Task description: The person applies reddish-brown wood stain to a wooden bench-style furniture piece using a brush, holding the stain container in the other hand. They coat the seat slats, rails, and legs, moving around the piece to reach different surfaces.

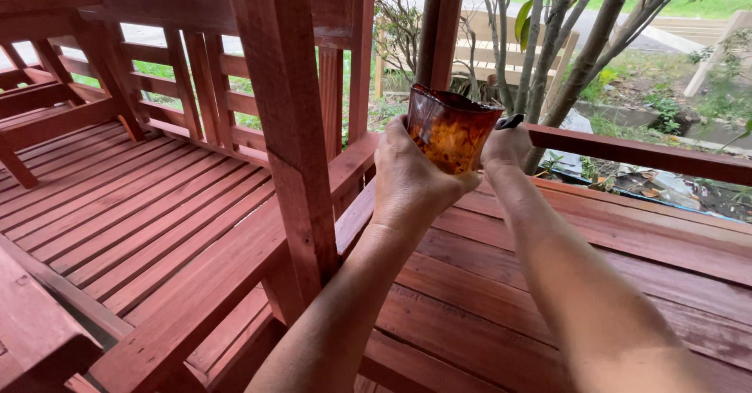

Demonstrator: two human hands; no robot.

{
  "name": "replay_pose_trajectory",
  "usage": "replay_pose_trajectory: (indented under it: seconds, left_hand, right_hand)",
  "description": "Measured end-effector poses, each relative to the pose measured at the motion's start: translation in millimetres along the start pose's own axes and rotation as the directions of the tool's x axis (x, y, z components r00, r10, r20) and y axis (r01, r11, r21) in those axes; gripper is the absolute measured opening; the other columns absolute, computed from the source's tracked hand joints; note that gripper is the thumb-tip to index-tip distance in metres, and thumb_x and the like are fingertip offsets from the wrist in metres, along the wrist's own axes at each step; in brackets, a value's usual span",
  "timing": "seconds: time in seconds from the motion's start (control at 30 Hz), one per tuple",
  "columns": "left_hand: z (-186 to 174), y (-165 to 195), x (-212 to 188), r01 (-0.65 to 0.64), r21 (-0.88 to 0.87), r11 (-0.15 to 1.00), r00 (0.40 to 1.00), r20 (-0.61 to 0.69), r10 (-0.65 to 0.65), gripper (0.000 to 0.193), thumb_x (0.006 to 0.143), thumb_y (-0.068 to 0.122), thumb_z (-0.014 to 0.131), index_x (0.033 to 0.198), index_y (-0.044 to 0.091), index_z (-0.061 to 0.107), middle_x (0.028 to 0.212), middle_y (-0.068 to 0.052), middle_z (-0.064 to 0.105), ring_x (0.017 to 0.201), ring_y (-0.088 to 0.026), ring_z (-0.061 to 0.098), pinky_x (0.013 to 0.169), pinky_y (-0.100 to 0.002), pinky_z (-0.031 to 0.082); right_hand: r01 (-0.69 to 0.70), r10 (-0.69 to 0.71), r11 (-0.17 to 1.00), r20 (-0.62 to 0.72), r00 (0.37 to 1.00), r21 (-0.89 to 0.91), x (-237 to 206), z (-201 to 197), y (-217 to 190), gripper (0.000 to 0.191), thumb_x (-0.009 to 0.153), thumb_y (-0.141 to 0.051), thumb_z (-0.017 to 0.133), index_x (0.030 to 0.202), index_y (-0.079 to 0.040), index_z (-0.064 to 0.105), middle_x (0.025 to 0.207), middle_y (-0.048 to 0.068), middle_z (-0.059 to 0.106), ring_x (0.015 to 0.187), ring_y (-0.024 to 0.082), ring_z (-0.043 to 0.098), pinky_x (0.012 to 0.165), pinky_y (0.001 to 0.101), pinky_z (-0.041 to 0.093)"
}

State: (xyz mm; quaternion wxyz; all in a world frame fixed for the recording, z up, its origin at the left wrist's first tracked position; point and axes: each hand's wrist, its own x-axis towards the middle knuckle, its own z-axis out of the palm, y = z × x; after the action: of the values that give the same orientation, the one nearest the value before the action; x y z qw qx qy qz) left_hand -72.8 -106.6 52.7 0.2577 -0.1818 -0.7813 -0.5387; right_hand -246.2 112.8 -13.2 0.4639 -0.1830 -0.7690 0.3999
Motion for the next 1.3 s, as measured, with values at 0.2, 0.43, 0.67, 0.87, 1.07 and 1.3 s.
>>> replay_pose_trajectory:
  seconds: [0.2,0.43,0.67,0.87,1.07,1.3]
  left_hand:
    - [12,6,-5,-0.023,0.02,1.0,0.999,-0.027,0.023,0.102,0.044,0.027,0.098,0.127,-0.003,0.047,0.119,-0.019,0.059,0.113,-0.033,0.06,0.098,-0.043,0.052]
    - [28,25,-19,-0.05,-0.054,0.997,0.999,-0.021,0.049,0.092,0.041,0.025,0.098,0.118,0.001,0.054,0.116,-0.016,0.062,0.108,-0.03,0.066,0.094,-0.04,0.056]
    - [52,47,-36,-0.004,0.009,1.0,0.998,0.062,0.003,0.091,0.043,0.027,0.099,0.118,0.002,0.053,0.117,-0.017,0.061,0.11,-0.031,0.064,0.097,-0.041,0.054]
    - [82,63,-43,-0.034,0.051,0.998,0.994,0.108,0.028,0.097,0.044,0.028,0.1,0.122,0.001,0.049,0.122,-0.019,0.056,0.117,-0.035,0.057,0.101,-0.045,0.05]
    - [100,75,-52,-0.047,0.046,0.998,0.99,0.138,0.04,0.094,0.046,0.03,0.099,0.122,0.002,0.05,0.122,-0.019,0.056,0.116,-0.035,0.057,0.1,-0.044,0.05]
    - [110,83,-58,-0.078,0.065,0.995,0.988,0.14,0.068,0.098,0.046,0.03,0.1,0.124,0.0,0.048,0.122,-0.02,0.054,0.117,-0.035,0.054,0.101,-0.045,0.048]
  right_hand:
    - [0.211,-0.212,0.977,0.129,0.969,0.02,-24,-1,6,0.041,0.089,-0.047,0.067,0.089,-0.007,0.075,0.08,0.016,0.075,0.081,0.035,0.074,0.066,0.0475,0.058]
    - [0.199,-0.21,0.972,0.086,0.974,0.126,-11,-51,30,0.041,0.101,-0.039,0.054,0.091,-0.008,0.078,0.084,0.014,0.077,0.076,0.028,0.075,0.068,0.0442,0.057]
    - [-0.053,0.045,0.998,0.204,0.978,0.036,-1,-165,55,0.011,0.076,-0.008,0.07,0.084,-0.001,0.07,0.074,0.018,0.072,0.054,0.026,0.072,0.045,0.0408,0.058]
    - [-0.158,0.147,0.985,0.145,0.978,0.07,27,-274,103,0.02,0.072,-0.003,0.075,0.09,0.005,0.068,0.084,0.02,0.072,0.063,0.03,0.074,0.045,0.0434,0.063]
    - [0.143,-0.138,0.818,0.051,0.989,-0.557,69,-381,175,0.033,0.073,-0.023,0.086,0.096,-0.002,0.077,0.09,0.023,0.075,0.082,0.037,0.074,0.079,0.0461,0.06]
    - [-0.062,-0.028,0.719,-0.118,0.993,-0.692,92,-472,211,0.048,0.071,-0.04,0.087,0.095,0.0,0.076,0.101,0.024,0.076,0.094,0.037,0.074,0.088,0.0449,0.058]
